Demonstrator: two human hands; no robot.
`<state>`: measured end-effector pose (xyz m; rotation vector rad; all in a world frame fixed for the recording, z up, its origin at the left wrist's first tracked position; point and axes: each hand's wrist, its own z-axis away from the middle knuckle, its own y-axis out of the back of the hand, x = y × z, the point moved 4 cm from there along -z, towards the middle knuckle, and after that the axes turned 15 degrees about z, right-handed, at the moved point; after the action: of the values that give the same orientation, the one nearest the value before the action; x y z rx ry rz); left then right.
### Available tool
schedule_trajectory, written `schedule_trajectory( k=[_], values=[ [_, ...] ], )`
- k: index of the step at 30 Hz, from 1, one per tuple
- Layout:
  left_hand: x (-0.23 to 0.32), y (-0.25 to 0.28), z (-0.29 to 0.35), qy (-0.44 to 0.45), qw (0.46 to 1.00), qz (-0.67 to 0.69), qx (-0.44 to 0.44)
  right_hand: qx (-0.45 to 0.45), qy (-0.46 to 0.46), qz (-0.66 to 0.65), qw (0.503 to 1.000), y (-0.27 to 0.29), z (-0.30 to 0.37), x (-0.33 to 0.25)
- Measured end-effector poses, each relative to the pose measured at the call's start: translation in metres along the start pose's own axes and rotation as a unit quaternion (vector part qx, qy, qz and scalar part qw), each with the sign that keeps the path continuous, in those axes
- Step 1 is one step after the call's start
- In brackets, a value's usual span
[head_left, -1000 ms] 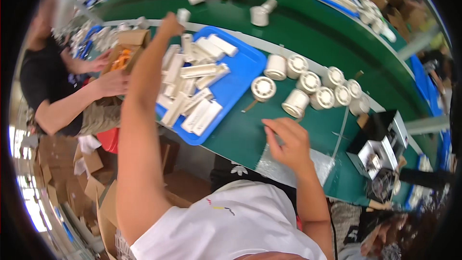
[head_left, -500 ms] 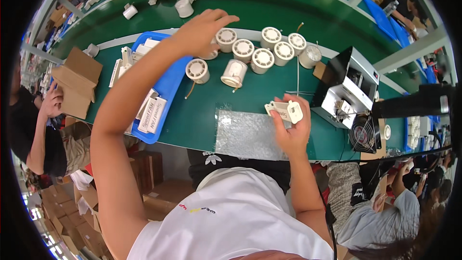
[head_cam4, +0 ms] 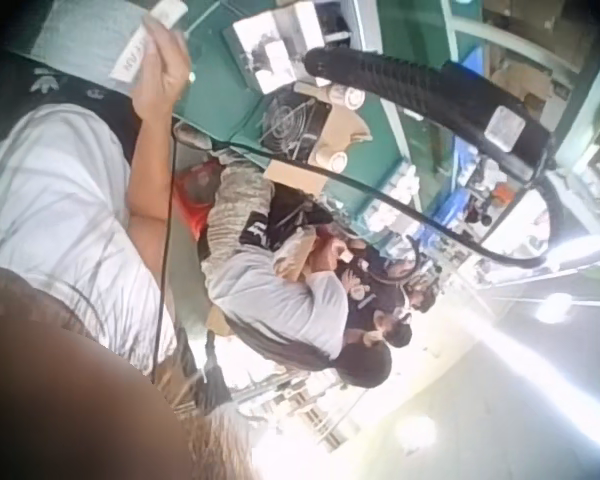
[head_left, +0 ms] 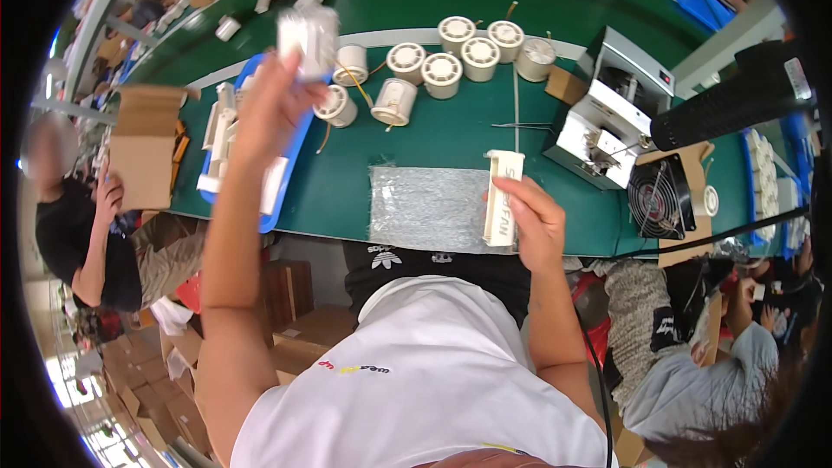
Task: Assembling electronic sensor components by placing internal parts into plastic housings and using an electric hand tool.
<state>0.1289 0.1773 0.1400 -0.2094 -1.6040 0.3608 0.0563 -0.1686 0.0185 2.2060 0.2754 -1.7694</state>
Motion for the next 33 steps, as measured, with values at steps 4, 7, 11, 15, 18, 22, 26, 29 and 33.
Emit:
schedule_trajectory(
  k=[4, 7, 11, 15, 18, 22, 26, 29, 33],
  values=[
    [-0.063, -0.039, 0.072, 0.083, 0.953, 0.291, 0.002, -0.025, 0.043, -0.164, 0.985, -0.013, -0.002, -0.033],
    [-0.105, -0.057, 0.095, 0.053, 0.947, 0.316, 0.033, 0.082, 0.103, 0.119, 0.984, -0.009, 0.009, -0.017],
    [-0.123, -0.066, 0.105, 0.074, 0.941, 0.326, 0.057, 0.104, 0.24, -0.068, 0.963, -0.024, 0.026, -0.044],
    [-0.125, -0.073, 0.108, 0.091, 0.932, 0.346, 0.061, 0.078, 0.211, -0.134, 0.965, -0.037, 0.026, -0.035],
    [-0.126, -0.078, 0.11, 0.103, 0.924, 0.365, 0.042, 0.053, 0.19, -0.133, 0.971, -0.044, 0.026, -0.027],
    [-0.129, -0.085, 0.115, 0.145, 0.91, 0.387, 0.034, 0.061, 0.193, -0.132, 0.97, -0.051, 0.021, -0.023],
    [-0.135, -0.088, 0.118, 0.227, 0.919, 0.322, 0.01, 0.111, 0.133, -0.036, 0.984, -0.044, 0.015, -0.036],
    [-0.135, -0.088, 0.119, 0.304, 0.914, 0.268, -0.031, 0.159, 0.194, 0.065, 0.966, -0.029, 0.01, -0.039],
    [-0.135, -0.083, 0.12, 0.391, 0.9, 0.156, -0.116, 0.17, 0.205, 0.143, 0.953, -0.015, 0.001, -0.036]
  ],
)
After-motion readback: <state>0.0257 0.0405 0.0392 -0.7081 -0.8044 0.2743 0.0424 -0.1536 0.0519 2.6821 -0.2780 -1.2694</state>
